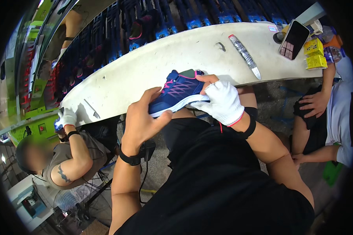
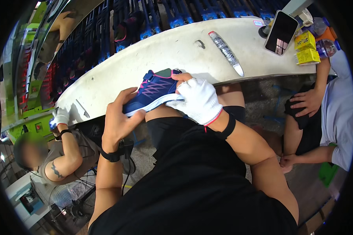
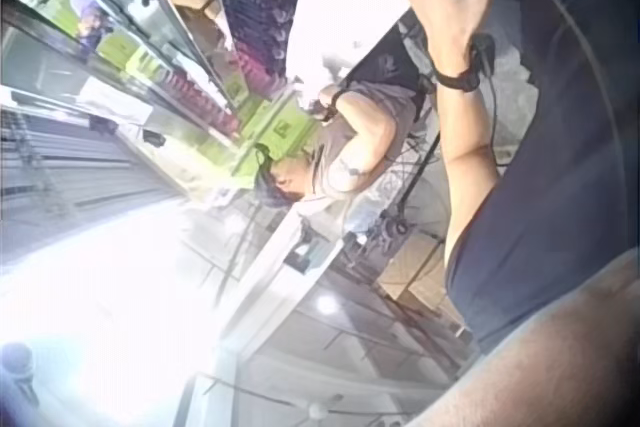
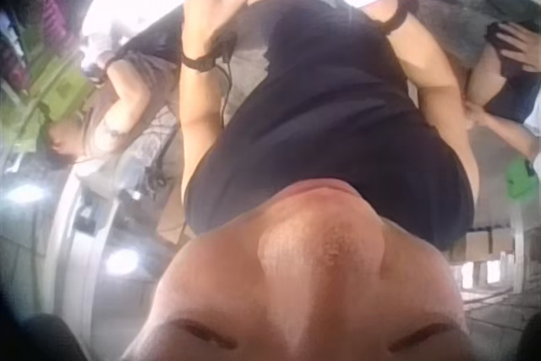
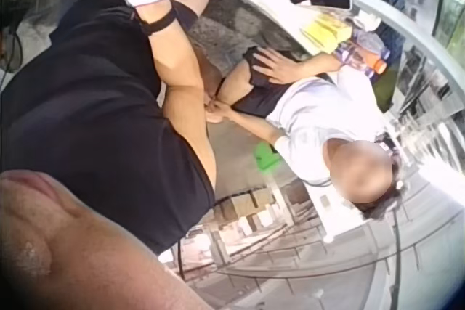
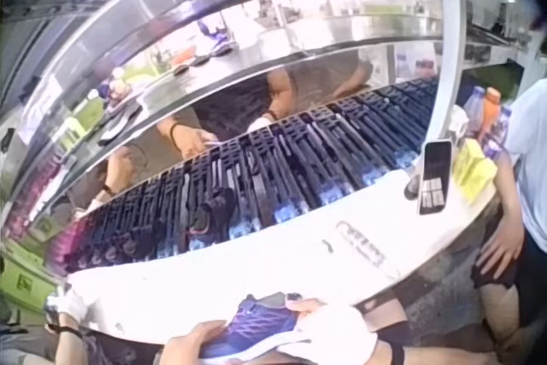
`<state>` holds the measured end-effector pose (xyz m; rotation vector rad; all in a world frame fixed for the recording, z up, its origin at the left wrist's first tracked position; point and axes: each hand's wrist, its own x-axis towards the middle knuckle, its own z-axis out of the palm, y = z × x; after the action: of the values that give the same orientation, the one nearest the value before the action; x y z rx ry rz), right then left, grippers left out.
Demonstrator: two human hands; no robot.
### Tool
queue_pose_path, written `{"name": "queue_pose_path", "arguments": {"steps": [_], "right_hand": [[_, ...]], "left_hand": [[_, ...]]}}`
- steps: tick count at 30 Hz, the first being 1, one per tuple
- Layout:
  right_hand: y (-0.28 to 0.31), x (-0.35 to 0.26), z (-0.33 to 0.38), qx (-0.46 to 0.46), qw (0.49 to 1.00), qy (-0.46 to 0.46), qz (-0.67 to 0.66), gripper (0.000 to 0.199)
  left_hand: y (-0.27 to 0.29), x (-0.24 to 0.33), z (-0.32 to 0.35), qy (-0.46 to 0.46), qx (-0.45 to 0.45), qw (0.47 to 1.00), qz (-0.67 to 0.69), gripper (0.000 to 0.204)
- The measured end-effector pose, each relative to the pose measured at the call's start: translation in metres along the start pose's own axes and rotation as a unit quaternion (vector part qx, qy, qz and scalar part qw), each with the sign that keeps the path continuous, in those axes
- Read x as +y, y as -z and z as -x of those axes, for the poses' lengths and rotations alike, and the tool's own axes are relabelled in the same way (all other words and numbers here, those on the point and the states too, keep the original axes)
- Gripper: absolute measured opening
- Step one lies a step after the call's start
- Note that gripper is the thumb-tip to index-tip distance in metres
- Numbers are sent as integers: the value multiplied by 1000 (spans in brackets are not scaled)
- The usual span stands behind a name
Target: Checking and assembling shoe components on a production line.
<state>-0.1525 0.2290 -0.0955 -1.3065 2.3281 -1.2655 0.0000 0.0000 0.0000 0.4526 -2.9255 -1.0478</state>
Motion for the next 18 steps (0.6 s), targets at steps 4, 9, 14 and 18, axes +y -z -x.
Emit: {"name": "queue_pose_path", "arguments": {"steps": [4,9,14,18], "right_hand": [[6,6,-4,37,985,116,126,37],[9,-3,-4,90,980,135,116,41],[35,-7,22,95,993,23,65,85],[81,-33,21,129,977,165,-44,90]], "left_hand": [[-39,10,-8,54,-6,988,-143,88],[-23,44,4,35,7,975,-220,94],[-15,66,1,-99,26,994,33,73],[-98,42,-17,-203,155,954,158,56]]}}
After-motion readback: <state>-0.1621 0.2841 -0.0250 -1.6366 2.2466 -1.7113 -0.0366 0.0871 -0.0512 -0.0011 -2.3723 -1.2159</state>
